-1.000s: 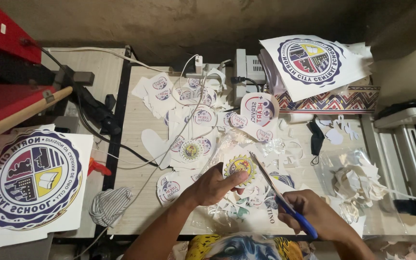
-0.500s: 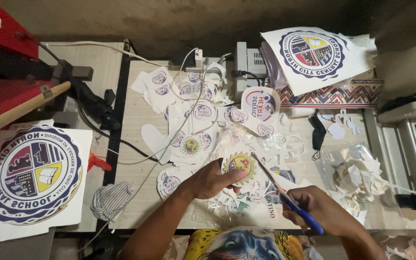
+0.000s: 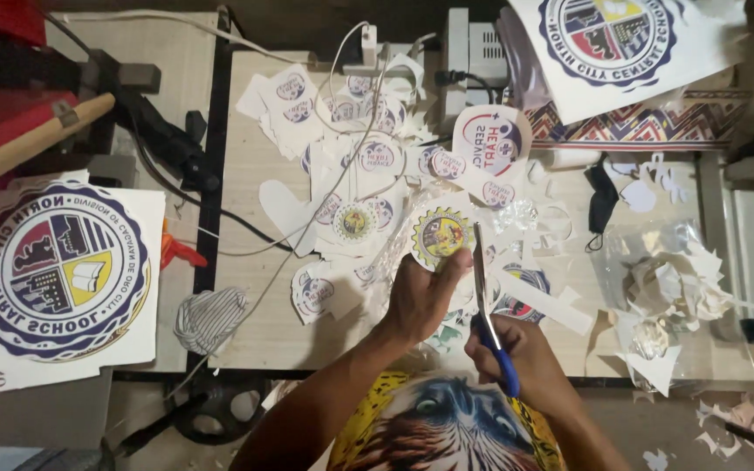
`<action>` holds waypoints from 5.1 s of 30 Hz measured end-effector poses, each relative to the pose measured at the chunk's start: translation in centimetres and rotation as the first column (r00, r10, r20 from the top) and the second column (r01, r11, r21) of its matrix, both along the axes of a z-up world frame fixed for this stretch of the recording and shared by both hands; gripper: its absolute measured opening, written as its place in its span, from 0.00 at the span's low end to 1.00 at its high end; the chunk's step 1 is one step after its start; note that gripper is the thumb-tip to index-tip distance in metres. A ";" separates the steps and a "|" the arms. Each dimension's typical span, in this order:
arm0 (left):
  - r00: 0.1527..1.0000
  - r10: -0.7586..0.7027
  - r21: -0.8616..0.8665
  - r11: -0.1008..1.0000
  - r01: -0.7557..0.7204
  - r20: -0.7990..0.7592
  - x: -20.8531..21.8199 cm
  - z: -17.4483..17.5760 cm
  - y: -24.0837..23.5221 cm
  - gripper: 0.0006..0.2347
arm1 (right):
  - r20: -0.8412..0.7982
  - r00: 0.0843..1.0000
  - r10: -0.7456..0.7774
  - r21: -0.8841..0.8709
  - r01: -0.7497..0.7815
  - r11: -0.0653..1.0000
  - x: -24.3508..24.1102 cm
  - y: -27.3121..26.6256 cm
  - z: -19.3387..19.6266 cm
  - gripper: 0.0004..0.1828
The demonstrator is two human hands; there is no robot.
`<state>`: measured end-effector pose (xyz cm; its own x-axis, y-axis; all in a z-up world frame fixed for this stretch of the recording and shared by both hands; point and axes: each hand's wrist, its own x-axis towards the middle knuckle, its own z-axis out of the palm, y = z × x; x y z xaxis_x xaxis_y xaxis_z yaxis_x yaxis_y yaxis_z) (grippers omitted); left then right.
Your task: The person uses scissors to cut out circular stickers from a sheet of printed material. They hold the sheet with their left hand and carefully trim around the edges of the designs with their right hand, placing the finished stickers on the table.
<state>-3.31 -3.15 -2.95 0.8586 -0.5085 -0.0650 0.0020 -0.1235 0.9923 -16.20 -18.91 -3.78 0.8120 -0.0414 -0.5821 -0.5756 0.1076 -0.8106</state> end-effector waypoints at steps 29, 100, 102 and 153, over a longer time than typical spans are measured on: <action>0.993 -0.115 0.054 0.992 0.115 0.000 0.6 1.5 0.9 0.23 | 0.053 0.999 0.005 0.087 -0.010 0.996 0.7 0.0 0.5 0.10; 0.997 -0.075 -0.031 0.997 0.074 -0.017 1.7 2.0 1.1 0.23 | 0.036 0.999 0.025 0.029 -0.026 0.999 -0.4 -0.3 -0.5 0.13; 0.994 -0.107 0.010 0.994 0.107 0.003 1.8 2.4 1.2 0.23 | 0.047 0.999 0.020 0.045 -0.022 0.999 -0.3 -0.4 -0.5 0.13; 0.863 -0.433 -0.157 0.901 0.404 -0.262 3.5 2.3 3.6 0.23 | -0.140 0.961 0.240 -0.071 -0.252 0.965 0.5 -6.7 3.4 0.09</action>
